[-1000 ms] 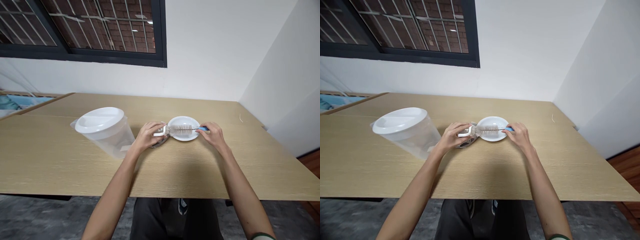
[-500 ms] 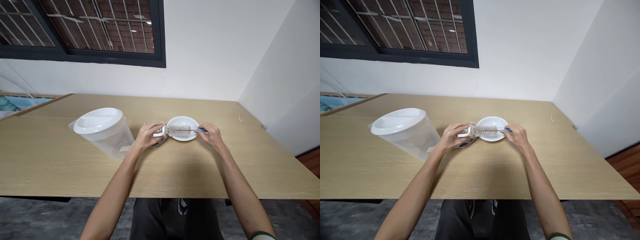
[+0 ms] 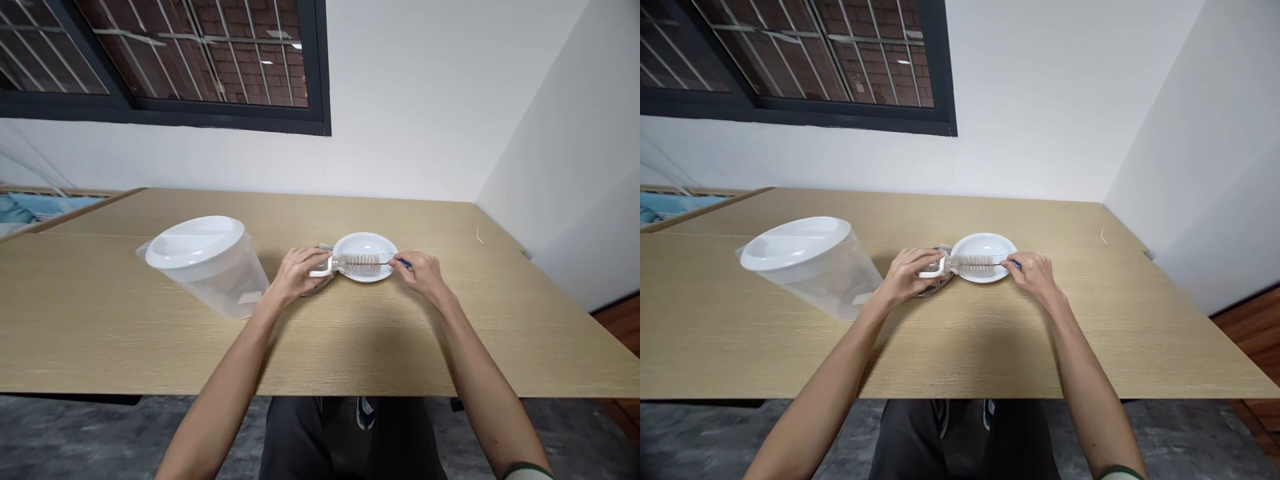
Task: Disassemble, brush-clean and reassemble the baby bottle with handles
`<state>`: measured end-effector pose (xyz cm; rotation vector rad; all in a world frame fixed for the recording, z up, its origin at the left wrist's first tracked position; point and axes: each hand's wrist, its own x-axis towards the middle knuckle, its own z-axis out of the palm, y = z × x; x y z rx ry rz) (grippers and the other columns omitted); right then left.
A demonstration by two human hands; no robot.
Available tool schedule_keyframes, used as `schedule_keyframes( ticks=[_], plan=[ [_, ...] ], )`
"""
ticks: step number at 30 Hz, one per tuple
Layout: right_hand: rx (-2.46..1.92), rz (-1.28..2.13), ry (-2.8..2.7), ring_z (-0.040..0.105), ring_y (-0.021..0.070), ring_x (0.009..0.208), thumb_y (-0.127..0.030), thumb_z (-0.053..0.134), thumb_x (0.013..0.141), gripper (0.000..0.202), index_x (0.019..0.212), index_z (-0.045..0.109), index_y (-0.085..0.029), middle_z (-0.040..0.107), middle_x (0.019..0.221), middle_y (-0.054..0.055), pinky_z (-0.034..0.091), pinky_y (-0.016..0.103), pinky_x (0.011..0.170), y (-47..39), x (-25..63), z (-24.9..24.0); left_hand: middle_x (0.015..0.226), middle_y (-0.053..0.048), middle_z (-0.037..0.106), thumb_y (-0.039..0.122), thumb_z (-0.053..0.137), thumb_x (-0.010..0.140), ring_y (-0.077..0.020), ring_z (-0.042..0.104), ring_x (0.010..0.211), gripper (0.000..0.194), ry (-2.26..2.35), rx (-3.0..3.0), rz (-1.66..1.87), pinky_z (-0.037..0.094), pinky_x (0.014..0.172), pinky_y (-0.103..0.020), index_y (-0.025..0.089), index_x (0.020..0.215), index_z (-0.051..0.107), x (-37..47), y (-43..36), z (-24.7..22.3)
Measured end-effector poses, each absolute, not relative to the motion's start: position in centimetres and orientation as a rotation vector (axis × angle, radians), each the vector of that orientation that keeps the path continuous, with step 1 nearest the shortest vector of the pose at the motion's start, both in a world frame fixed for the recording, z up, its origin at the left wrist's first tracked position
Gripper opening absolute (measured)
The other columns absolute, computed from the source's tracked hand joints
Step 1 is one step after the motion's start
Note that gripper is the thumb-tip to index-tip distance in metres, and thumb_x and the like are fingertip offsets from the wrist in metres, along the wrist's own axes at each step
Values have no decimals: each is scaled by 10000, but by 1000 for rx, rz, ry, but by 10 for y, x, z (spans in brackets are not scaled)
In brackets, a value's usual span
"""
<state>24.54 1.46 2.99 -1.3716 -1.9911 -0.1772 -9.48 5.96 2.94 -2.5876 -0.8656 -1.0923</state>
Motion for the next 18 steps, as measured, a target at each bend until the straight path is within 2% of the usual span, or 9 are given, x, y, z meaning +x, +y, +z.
schedule_keyframes(
  ticks=[6,10,14,18],
  plan=[
    [-1410,-24,-2052,692,179,723,-422,535,1003,327,940,804,-249,801,879,31,378,289,637,16,241,29,1172,-106,761,427,741,903,-258,720,1063,384,-786,-2611,-1176,507,846,-381,242,1238,711,-91,53,36],
    [-1350,-70,-1990,701,176,731,-458,551,999,324,923,791,-255,802,903,25,387,287,636,14,238,31,1188,-98,757,401,732,913,-257,714,1076,374,-806,-2614,-1185,502,886,-395,261,1258,703,-90,49,43],
    [-1292,-109,-1982,692,183,688,-506,567,987,348,868,763,-244,788,830,29,410,297,627,16,237,28,1194,-110,755,438,701,930,-269,710,1088,351,-854,-2647,-1167,502,869,-405,246,1224,716,-89,49,42],
    [-1232,-178,-1957,706,209,759,-523,612,961,321,906,737,-233,783,873,52,470,314,687,20,237,25,1196,-115,753,460,702,925,-277,705,1107,363,-903,-2677,-1158,510,882,-413,241,1213,723,-89,49,40]
  ],
)
